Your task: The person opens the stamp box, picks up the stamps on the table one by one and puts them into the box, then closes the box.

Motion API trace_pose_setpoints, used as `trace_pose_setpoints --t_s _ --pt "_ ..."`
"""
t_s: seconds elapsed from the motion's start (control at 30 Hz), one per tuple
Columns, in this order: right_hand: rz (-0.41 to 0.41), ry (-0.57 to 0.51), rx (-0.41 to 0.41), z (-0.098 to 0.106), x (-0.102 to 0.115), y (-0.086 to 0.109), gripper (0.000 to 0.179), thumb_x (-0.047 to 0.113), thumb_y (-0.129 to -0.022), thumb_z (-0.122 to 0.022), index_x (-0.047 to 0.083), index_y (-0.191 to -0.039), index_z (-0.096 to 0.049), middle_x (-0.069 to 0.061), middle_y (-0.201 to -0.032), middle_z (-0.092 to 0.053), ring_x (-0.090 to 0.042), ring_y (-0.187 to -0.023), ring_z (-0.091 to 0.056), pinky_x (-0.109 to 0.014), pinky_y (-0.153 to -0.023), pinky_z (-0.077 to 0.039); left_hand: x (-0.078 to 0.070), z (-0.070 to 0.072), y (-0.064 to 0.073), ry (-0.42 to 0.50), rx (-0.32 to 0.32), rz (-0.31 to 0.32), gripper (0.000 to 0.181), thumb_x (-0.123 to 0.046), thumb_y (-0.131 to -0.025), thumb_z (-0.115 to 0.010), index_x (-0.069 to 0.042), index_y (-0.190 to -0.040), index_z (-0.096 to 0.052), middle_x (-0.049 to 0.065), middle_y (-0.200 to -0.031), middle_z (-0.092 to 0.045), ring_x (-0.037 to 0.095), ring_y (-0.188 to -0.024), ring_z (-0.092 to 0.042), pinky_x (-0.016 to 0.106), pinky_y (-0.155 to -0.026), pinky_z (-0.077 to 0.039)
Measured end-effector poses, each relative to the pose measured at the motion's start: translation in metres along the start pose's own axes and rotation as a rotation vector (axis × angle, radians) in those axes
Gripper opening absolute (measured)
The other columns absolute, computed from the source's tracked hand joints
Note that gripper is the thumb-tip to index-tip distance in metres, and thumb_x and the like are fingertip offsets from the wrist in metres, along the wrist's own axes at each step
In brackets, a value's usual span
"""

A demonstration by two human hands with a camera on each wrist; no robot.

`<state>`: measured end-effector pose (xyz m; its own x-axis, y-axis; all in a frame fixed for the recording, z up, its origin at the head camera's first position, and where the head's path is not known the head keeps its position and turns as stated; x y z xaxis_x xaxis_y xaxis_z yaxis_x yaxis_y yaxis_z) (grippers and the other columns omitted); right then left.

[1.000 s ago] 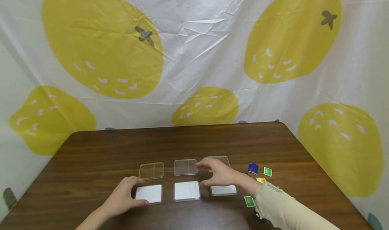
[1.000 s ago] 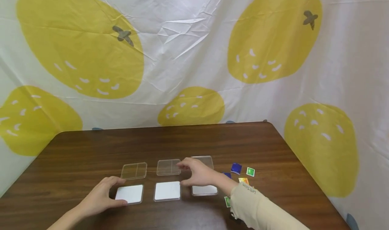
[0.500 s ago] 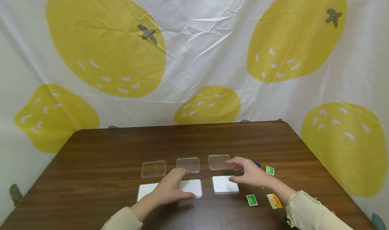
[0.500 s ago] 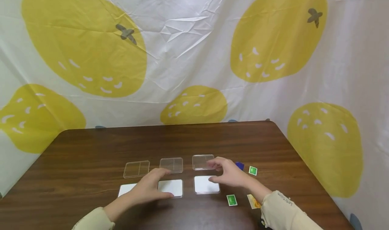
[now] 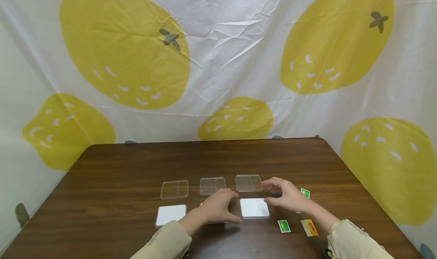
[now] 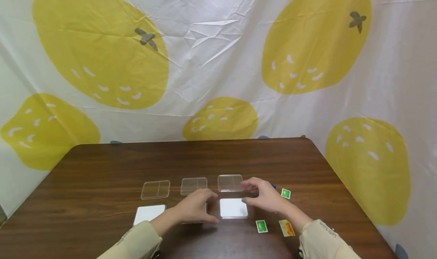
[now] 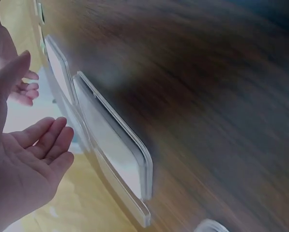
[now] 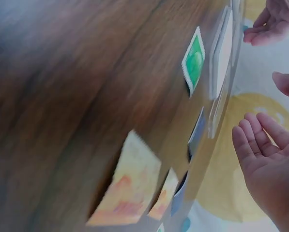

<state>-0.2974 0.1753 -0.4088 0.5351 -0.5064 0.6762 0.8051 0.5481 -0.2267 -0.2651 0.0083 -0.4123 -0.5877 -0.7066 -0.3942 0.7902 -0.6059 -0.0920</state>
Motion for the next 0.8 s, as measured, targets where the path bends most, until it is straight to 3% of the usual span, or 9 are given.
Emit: trace_pose_setpoints --t_s 0.17,0.43,0.8 --pt "-0.040 0.033 -0.033 0.009 -0.012 0.005 0.034 0.012 -0.080 -0.067 -0.005 -0.108 -0.059 -0.012 -0.099 -0.061 -0.025 -0.087 -0.056 -0.031 -0.074 -0.050 0.001 -0.007 -0.005 -0.021 0.015 0.031 0.064 -0.041 -0.064 -0.078 -0.004 -0.111 -0.059 0.005 -0.106 -0.059 0.019 -0.101 -0.052 0.027 -0.088 -0.042" --pt "-0.204 0.121 -0.058 0.027 -0.032 0.011 0.018 0.006 -0.081 -0.063 -0.004 -0.095 -0.065 -0.008 -0.086 -0.065 -0.015 -0.075 -0.056 -0.022 -0.063 -0.047 0.000 -0.012 -0.011 -0.037 0.030 0.025 0.055 -0.039 -0.064 -0.079 -0.007 -0.105 -0.062 0.000 -0.097 -0.059 0.013 -0.091 -0.053 0.025 -0.080 -0.044" --pt "-0.147 0.240 -0.024 0.027 -0.037 0.015 0.009 0.002 -0.075 -0.068 0.000 -0.084 -0.069 -0.006 -0.080 -0.067 -0.014 -0.073 -0.060 -0.027 -0.064 -0.049 -0.002 -0.013 -0.016 -0.053 0.001 0.041 0.045 -0.036 -0.064 -0.079 -0.008 -0.096 -0.064 0.000 -0.092 -0.059 0.013 -0.085 -0.053 0.024 -0.073 -0.045"
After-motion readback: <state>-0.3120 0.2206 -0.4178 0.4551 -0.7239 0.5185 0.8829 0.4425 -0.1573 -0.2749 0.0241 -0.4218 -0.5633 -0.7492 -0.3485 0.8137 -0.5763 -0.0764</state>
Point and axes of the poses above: each hand's wrist, its own y-axis away from the middle knuckle, its own z-axis out of the back of the hand, x = y × z, the point moved 8 cm from there along -y, towards the middle knuckle
